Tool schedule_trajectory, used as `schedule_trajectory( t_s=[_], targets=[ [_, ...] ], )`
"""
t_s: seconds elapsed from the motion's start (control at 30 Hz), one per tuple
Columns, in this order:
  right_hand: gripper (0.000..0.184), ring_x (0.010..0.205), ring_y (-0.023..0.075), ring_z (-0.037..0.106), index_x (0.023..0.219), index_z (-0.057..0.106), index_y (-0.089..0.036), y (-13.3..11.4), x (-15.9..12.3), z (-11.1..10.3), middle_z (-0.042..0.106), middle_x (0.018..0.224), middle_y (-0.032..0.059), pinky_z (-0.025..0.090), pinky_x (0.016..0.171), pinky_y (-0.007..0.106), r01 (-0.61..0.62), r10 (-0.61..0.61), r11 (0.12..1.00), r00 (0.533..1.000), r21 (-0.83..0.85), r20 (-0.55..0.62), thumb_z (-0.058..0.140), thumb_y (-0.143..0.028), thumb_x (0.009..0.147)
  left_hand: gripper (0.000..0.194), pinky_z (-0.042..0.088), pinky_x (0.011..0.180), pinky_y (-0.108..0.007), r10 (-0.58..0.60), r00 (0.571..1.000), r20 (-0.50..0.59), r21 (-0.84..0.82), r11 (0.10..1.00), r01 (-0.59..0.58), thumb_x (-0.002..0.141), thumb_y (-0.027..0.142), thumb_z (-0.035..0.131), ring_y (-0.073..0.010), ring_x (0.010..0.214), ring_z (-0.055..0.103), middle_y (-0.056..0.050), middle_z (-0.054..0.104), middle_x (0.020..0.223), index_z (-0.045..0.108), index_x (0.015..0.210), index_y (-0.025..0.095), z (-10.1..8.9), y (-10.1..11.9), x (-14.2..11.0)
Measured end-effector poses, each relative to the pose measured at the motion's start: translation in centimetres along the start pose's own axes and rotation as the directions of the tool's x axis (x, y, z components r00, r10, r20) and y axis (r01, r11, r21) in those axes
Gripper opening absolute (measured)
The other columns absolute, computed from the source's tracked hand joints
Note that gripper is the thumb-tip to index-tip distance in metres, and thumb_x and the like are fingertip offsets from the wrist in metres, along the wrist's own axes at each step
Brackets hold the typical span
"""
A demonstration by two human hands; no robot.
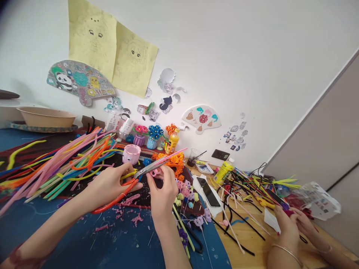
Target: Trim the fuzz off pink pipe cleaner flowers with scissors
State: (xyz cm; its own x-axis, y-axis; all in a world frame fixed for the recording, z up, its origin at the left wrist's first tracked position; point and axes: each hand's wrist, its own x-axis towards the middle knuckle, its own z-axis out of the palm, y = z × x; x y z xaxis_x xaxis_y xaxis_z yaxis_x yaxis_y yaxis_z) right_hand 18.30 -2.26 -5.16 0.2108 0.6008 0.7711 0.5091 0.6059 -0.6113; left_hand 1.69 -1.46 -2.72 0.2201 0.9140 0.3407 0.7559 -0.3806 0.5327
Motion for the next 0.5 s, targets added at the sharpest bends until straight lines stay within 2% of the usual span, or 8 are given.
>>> schedule_trajectory(
  t_s=[0.17,0.37,0.5],
  targets=[
    [0.020,0.078,0.0209,0.064,0.099,0.060,-0.022,0.00,-0.02,0.11,0.062,0.095,0.0087,0.056,0.076,0.038,-0.003,0.002,1.000,1.000,-0.018,-0.010,0.064,-0.030,0.082,0.028,0.027,0.052,-0.024,0.011,1.000,-0.004,-0.004,1.000,-0.011,0.074,0.051,0.056,-0.0218,0.062,0.059,-0.001,0.064,0.068,0.050,0.080,0.025,0.04,-0.13,0.02],
    [0.019,0.077,0.0199,0.065,0.100,0.059,-0.021,-0.25,0.05,0.09,0.061,0.093,0.0075,0.056,0.075,0.036,0.024,-0.024,0.999,1.000,-0.027,-0.011,0.064,-0.028,0.083,0.036,0.027,0.051,-0.026,-0.002,1.000,0.002,0.049,0.999,0.002,0.075,0.059,0.053,-0.0244,0.065,0.060,-0.001,0.065,0.074,0.042,0.083,0.026,0.09,0.13,-0.23],
    [0.017,0.075,0.0193,0.065,0.099,0.059,-0.021,-0.38,0.09,0.06,0.061,0.091,0.0067,0.056,0.074,0.035,0.042,-0.043,0.998,0.999,-0.049,-0.015,0.063,-0.027,0.083,0.035,0.030,0.054,-0.027,0.052,0.999,-0.003,0.018,0.998,-0.052,0.077,0.057,0.052,-0.0244,0.068,0.061,-0.004,0.065,0.083,0.041,0.087,0.025,0.35,-0.06,-0.43]
  ],
)
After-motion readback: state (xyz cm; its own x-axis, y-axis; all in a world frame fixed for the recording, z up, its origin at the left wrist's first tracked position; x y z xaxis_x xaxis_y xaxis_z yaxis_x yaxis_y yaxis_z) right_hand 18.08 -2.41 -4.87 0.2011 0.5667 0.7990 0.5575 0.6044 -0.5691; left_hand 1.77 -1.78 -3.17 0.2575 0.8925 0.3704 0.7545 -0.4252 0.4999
